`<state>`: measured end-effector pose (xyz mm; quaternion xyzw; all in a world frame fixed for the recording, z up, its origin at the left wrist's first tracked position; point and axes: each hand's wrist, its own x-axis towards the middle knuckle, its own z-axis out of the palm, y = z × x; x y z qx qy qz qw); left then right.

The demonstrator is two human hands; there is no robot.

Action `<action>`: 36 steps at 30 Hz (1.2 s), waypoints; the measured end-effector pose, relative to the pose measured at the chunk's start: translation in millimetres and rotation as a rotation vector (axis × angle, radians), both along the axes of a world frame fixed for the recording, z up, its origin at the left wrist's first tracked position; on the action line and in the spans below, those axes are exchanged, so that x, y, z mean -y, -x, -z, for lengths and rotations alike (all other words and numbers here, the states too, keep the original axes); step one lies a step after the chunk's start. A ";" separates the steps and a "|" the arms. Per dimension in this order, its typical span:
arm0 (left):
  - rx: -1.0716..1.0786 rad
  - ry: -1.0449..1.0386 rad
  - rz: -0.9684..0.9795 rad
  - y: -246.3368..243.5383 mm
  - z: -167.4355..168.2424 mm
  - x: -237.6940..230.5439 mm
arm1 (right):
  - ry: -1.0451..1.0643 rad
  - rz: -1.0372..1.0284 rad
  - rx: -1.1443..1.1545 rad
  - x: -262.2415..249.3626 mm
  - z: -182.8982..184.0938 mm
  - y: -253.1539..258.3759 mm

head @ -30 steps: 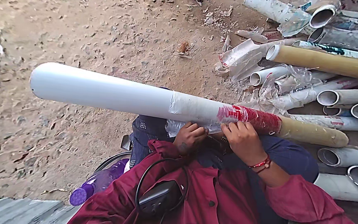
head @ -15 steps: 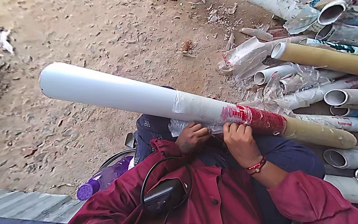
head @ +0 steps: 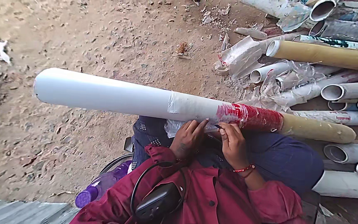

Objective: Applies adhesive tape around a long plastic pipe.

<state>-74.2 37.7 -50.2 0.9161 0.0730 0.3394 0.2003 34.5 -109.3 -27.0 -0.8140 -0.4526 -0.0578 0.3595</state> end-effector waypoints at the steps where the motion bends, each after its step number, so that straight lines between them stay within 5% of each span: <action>1: -0.032 0.040 0.015 -0.2 -2.7 -0.8 | -0.037 -0.008 -0.041 0.1 4.2 3.1; 5: -0.113 0.200 0.086 -0.9 -19.7 -9.3 | -0.192 -0.017 -0.256 6.1 13.2 9.2; 10: -0.185 -0.219 0.061 -12.8 -20.4 3.1 | -0.402 0.045 -0.647 11.4 3.2 0.3; 17: -0.244 -0.380 -0.023 -22.4 -24.9 14.4 | -0.466 0.160 -0.640 27.3 -9.2 -22.7; 21: -0.394 -0.312 0.247 -26.0 -53.4 -15.3 | -0.429 0.193 -0.677 33.1 -2.4 -18.2; 26: -0.546 -0.709 0.476 -51.5 -95.1 -42.3 | -0.390 0.238 -0.715 25.0 13.1 -9.1; 31: -0.368 -0.630 0.785 -64.5 -80.8 -61.9 | -0.367 0.284 -0.738 27.5 4.9 -11.8; 36: -0.393 -0.598 0.830 -62.8 -76.0 -77.4 | -0.363 0.252 -0.828 32.9 -1.0 -20.0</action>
